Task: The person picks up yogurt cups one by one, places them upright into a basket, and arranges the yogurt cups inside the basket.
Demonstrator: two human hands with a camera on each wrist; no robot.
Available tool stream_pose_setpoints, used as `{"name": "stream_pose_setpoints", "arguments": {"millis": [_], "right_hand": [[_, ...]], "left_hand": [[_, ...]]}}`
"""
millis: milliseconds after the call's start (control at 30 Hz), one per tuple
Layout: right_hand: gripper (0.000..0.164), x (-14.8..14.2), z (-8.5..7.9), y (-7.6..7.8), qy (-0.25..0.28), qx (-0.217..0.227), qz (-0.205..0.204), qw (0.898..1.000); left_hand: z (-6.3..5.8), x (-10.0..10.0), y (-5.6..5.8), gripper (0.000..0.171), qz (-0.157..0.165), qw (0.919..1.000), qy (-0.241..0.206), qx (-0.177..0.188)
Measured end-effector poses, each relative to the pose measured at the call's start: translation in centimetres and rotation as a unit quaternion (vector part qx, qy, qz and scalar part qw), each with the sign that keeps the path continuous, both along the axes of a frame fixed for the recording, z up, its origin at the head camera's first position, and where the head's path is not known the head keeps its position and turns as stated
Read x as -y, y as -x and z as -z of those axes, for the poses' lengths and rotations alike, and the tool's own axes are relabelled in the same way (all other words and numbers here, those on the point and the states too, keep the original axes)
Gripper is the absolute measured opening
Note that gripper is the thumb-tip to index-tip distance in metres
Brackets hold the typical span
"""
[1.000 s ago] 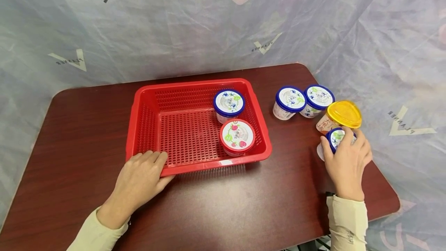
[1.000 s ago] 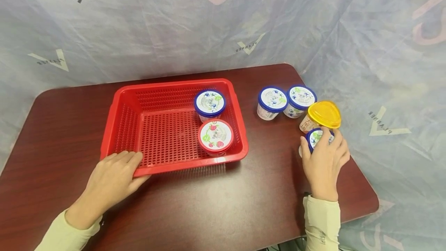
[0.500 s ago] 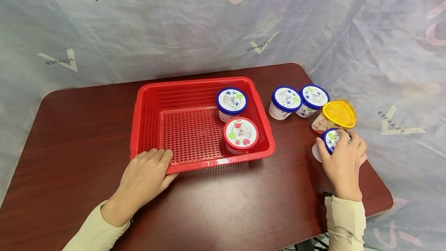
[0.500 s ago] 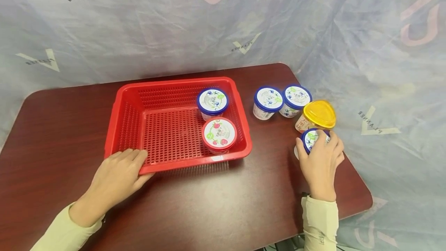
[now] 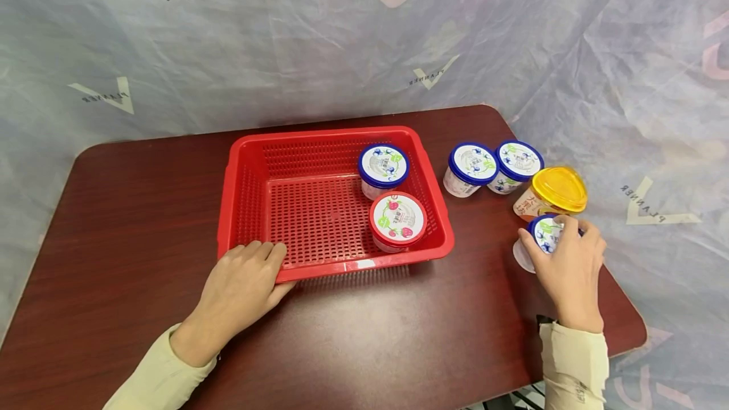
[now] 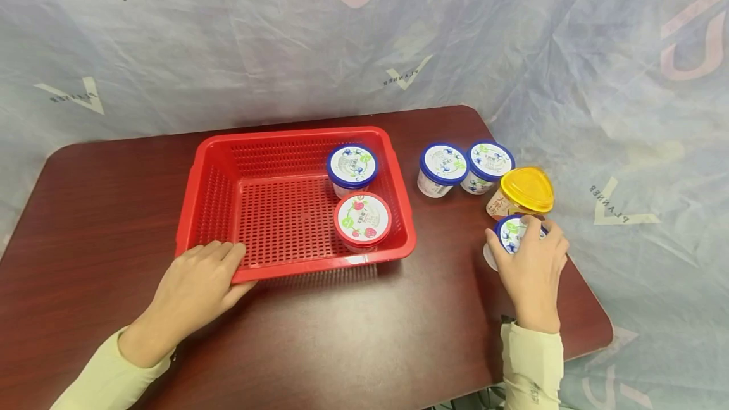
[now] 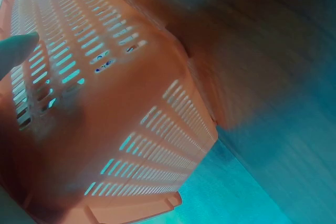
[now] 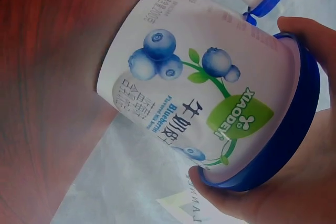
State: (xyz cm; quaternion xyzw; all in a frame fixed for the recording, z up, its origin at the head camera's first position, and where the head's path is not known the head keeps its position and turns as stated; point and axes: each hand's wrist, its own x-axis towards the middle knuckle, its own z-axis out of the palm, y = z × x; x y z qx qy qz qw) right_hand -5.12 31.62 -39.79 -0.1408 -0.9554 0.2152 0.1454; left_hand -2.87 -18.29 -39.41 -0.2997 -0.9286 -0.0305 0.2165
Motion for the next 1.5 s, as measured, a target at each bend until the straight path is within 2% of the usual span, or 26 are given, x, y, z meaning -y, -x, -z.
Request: {"name": "stream_pose_setpoints", "arguments": {"millis": [300,500,700,1100,1267,1500], "right_hand": [[0.072,0.9,-1.2,-0.8,-0.001,-0.027,-0.014,1.0],[0.067,2.0,-2.0,-1.2,0.001,-0.062,-0.038,0.997],[0.065,2.8,-2.3,-1.2,0.002,-0.086,-0.055,0.995],[0.069,4.1,-2.5,-0.8,0.007,-0.081,-0.074,0.994],[0.072,4.5,-2.6,-0.6,0.004,-0.085,-0.086,0.993],[0.069,5.1,-2.9,-0.6,0.005,-0.103,-0.1,0.99]], "left_hand": [[0.0,0.0,0.1,0.05,-0.003,1.0,-0.001,0.006],[-0.1,-0.1,0.0,0.05,-0.002,1.0,-0.002,0.006],[0.1,-0.1,0.1,0.051,0.001,1.0,-0.001,0.004],[0.1,0.1,0.0,0.05,-0.001,1.0,0.004,0.0],[0.2,0.1,0.1,0.05,-0.002,1.0,0.003,-0.002],[0.2,0.0,0.1,0.05,0.001,1.0,0.001,0.0]]}}
